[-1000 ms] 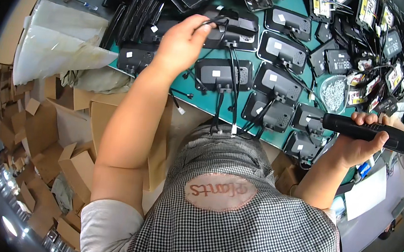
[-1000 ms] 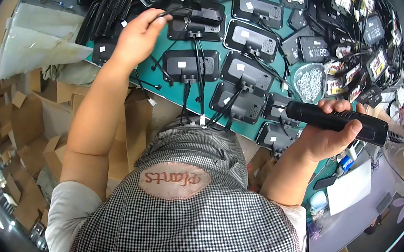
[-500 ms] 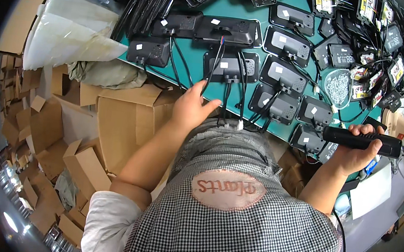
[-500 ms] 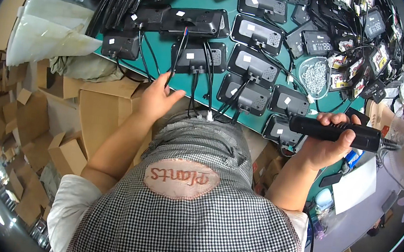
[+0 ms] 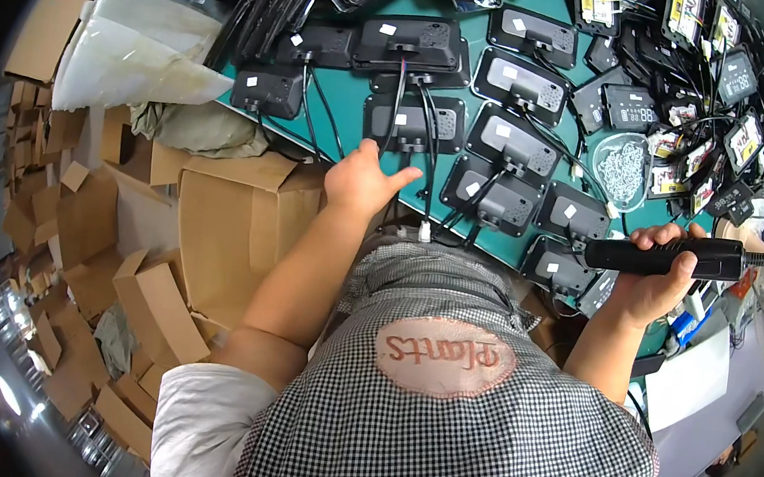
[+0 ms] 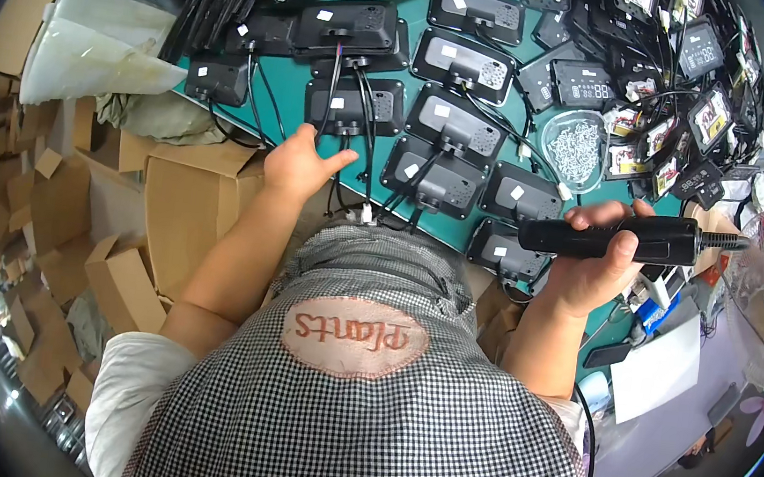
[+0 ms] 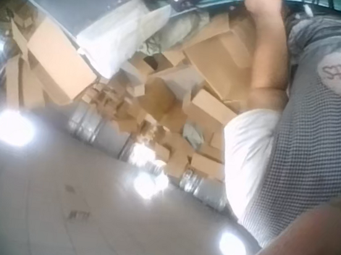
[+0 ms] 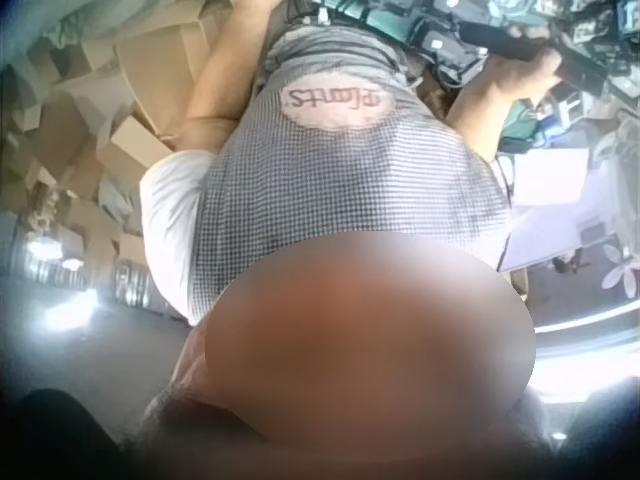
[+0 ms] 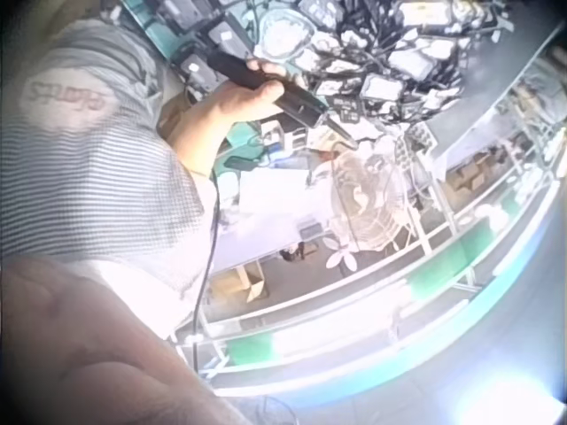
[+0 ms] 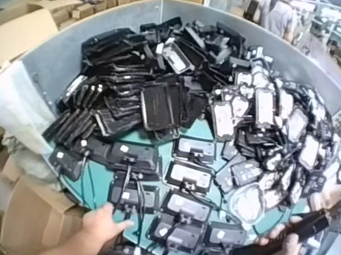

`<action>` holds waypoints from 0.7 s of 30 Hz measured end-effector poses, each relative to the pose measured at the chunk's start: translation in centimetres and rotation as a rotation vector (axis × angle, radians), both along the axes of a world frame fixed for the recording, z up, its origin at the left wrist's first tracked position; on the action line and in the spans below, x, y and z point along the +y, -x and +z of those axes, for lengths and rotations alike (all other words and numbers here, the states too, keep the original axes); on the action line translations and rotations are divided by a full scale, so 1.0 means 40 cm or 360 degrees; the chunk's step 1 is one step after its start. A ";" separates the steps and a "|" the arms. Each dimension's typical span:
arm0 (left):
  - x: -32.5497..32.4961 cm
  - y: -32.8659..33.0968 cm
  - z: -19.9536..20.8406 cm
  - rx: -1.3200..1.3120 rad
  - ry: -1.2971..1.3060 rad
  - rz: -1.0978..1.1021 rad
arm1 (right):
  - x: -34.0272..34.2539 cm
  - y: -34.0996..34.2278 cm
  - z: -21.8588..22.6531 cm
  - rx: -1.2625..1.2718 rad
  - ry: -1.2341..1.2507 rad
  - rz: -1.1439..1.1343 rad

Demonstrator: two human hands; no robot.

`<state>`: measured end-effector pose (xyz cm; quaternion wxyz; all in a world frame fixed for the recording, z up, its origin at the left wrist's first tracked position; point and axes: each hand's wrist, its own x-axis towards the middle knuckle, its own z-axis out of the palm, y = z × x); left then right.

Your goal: The person uses a handheld electric screwdriver to fasten screws into multiple black electronic devices on a green workbench. They repeatedly pick up devices, align them, and drive screws into specific points, then place the devices back on the table or into a pile.

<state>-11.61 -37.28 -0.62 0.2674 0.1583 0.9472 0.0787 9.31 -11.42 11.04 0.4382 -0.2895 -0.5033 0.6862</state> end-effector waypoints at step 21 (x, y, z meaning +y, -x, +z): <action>0.079 -0.002 0.215 -0.0238 -0.1573 0.0908 | 0.207 -0.171 -0.009 0.0017 0.0026 0.0118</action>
